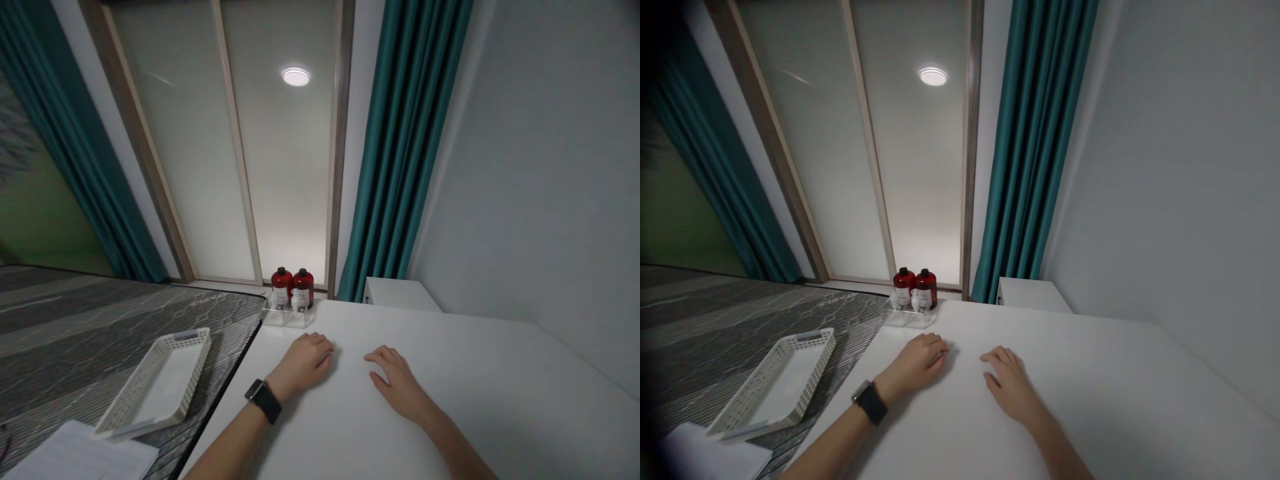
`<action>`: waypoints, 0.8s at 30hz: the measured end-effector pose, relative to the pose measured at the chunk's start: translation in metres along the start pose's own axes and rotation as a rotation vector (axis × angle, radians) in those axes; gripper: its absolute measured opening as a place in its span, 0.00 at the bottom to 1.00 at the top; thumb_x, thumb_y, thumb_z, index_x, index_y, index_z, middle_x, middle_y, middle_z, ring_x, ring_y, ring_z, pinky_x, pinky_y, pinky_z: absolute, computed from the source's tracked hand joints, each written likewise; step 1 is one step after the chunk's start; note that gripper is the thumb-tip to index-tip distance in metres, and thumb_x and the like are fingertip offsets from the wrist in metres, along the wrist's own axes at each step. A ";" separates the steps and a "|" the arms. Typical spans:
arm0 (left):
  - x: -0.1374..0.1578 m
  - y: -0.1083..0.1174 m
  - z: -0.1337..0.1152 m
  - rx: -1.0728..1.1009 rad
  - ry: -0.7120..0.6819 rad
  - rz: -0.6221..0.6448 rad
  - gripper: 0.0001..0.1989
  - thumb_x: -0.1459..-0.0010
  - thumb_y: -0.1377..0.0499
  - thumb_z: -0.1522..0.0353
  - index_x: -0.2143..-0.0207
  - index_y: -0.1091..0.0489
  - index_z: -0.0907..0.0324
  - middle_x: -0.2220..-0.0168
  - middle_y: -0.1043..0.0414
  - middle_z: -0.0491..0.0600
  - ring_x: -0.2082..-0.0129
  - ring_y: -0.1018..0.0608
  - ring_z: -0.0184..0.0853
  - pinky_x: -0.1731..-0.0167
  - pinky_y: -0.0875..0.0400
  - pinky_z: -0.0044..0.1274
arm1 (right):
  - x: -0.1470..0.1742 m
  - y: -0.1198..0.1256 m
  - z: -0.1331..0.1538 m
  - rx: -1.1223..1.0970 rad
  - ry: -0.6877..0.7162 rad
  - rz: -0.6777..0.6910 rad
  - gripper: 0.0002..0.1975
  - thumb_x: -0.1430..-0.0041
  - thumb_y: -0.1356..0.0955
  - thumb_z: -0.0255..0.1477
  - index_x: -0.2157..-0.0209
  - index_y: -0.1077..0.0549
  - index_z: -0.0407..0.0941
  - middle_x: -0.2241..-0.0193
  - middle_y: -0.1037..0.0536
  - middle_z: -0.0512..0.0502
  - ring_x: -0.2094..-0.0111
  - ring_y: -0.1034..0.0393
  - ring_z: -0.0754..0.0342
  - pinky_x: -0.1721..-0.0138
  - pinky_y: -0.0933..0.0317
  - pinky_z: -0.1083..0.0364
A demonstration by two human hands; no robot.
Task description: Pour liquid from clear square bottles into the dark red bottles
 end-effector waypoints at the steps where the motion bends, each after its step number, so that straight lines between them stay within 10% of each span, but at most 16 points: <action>1: 0.003 0.001 0.005 -0.002 0.028 -0.020 0.09 0.36 0.48 0.73 0.58 0.28 0.57 0.61 0.24 0.51 0.59 0.23 0.40 0.57 0.31 0.30 | 0.000 -0.001 0.000 0.006 -0.002 -0.002 0.16 0.39 0.36 0.23 0.51 0.27 0.49 0.55 0.25 0.43 0.51 0.31 0.45 0.46 0.39 0.45; 15: 0.010 0.004 0.034 -0.035 0.236 -0.186 0.06 0.38 0.46 0.72 0.66 0.29 0.57 0.67 0.23 0.51 0.63 0.23 0.41 0.60 0.33 0.31 | -0.014 -0.011 0.003 0.235 -0.058 0.058 0.18 0.41 0.36 0.25 0.50 0.27 0.50 0.56 0.25 0.41 0.52 0.32 0.41 0.49 0.41 0.42; 24: 0.026 0.031 0.066 -0.072 0.541 -0.548 0.06 0.38 0.46 0.71 0.58 0.33 0.57 0.60 0.26 0.53 0.56 0.26 0.45 0.55 0.35 0.35 | -0.105 -0.030 0.022 -0.114 0.015 0.137 0.21 0.41 0.33 0.28 0.45 0.31 0.48 0.57 0.25 0.44 0.54 0.29 0.45 0.48 0.40 0.42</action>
Point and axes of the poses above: each hand's wrist, its own x-axis away from the middle knuckle, its own y-axis out of the back of the hand, z = x × y, the point moved 6 cm from there along -x, towards the middle knuckle
